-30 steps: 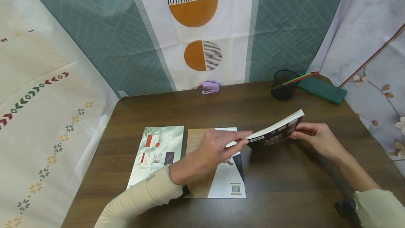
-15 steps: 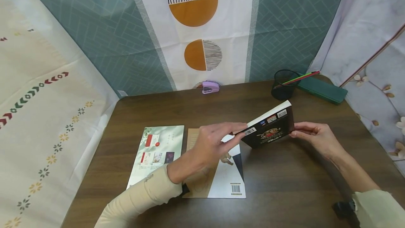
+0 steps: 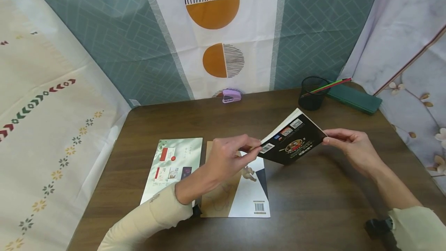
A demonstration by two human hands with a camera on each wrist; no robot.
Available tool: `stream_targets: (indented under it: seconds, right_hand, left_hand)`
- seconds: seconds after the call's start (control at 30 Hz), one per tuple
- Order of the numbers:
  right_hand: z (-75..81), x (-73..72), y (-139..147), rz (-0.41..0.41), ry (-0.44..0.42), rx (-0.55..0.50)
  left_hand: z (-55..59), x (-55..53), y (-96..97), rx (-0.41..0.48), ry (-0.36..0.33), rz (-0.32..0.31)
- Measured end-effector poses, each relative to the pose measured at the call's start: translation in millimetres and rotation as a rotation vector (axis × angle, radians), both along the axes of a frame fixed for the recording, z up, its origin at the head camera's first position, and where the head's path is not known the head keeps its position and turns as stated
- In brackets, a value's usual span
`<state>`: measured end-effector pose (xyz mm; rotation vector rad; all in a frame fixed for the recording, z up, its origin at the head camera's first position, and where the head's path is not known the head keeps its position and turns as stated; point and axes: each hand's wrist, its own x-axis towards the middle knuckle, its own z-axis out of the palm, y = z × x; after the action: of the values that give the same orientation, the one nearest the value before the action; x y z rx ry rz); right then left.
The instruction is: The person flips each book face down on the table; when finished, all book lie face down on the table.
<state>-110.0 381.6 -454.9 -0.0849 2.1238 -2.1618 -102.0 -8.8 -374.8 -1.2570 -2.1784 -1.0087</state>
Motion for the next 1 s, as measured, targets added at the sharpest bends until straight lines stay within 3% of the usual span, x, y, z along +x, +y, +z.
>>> stream_targets:
  seconds: [0.2, 0.43, 0.7, 0.93, 1.0]
  right_hand:
    - [17.0, -6.7, -10.1, -0.059, 0.027, -0.17]
    - [44.5, -13.5, -18.9, -0.117, -0.013, -0.205]
    - [72.4, -20.7, -29.5, -0.152, -0.075, -0.08]
    - [85.5, -29.2, -42.9, -0.151, -0.033, -0.044]
    - [87.2, -32.2, -46.7, -0.148, -0.022, 0.019]
  left_hand:
    - [-2.4, 3.4, -9.4, 0.03, -0.073, 0.017]
    - [-5.3, 7.6, -14.7, 0.063, -0.201, 0.058]
    - [-15.3, 10.9, -21.4, 0.069, -0.329, 0.091]
    - [-31.2, 17.7, -24.9, 0.071, -0.493, 0.109]
    - [-37.1, 20.0, -25.2, 0.095, -0.551, 0.104]
